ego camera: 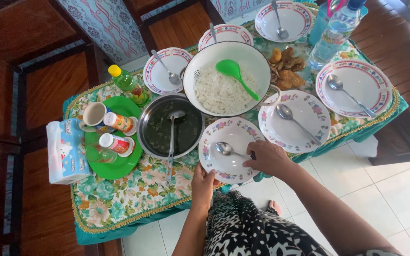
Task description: The person sets a dining table for a meal by arranging plates, bowls, and spoons around a central serving bowl of rice and a pot of soup. They also place a plate of fried food on the table and adjust the positions of several items to complete the table setting.
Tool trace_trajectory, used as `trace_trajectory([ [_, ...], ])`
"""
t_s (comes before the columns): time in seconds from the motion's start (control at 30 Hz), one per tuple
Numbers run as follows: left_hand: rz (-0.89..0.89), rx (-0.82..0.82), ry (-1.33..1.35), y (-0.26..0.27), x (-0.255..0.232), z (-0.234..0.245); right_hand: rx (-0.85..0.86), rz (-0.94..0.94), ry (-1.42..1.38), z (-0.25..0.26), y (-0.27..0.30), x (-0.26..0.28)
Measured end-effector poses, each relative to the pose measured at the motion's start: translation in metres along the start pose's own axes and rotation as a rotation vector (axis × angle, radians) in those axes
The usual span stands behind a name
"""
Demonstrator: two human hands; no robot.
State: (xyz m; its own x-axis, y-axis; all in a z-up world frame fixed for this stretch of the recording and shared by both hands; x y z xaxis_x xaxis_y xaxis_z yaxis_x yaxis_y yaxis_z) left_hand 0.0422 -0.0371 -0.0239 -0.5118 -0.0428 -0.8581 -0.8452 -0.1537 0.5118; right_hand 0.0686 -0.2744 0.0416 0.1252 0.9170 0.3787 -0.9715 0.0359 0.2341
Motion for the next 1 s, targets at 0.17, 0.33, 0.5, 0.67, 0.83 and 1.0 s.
trace_trajectory([
  [0.17,-0.041,-0.010,-0.060,0.009,-0.009,0.003,0.031,-0.106,-0.275,0.020,0.015,-0.049],
  [0.33,-0.042,-0.086,-0.210,0.009,-0.005,0.003,-0.164,-0.232,-0.106,0.070,0.005,-0.115],
  [0.5,-0.033,-0.177,-0.133,0.017,0.007,0.004,-0.076,-0.382,0.125,0.078,-0.006,-0.140],
  [0.67,-0.037,-0.293,-0.210,0.041,0.012,0.006,-0.046,-0.282,0.214,0.059,-0.015,-0.154],
  [0.83,-0.070,-0.398,-0.279,0.063,0.026,0.002,-0.086,-0.232,0.148,0.060,-0.025,-0.175],
  [1.0,-0.169,-0.451,-0.463,0.084,0.032,-0.011,-0.237,-0.043,-0.132,0.080,-0.009,-0.206],
])
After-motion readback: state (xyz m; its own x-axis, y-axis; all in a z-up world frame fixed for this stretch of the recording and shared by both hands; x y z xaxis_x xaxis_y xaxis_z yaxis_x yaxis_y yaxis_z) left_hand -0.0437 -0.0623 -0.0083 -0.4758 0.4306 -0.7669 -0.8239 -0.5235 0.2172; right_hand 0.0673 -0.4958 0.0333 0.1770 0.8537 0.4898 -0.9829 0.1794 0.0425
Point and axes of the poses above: each hand's wrist, its own y-axis away from the middle knuckle, its own z-axis out of the back of the hand, x = y × z, the point moved 6 cm from there along -y, towards the middle knuckle, and after that the axes turned 12 degrees about -x, right-handed, at the moved point
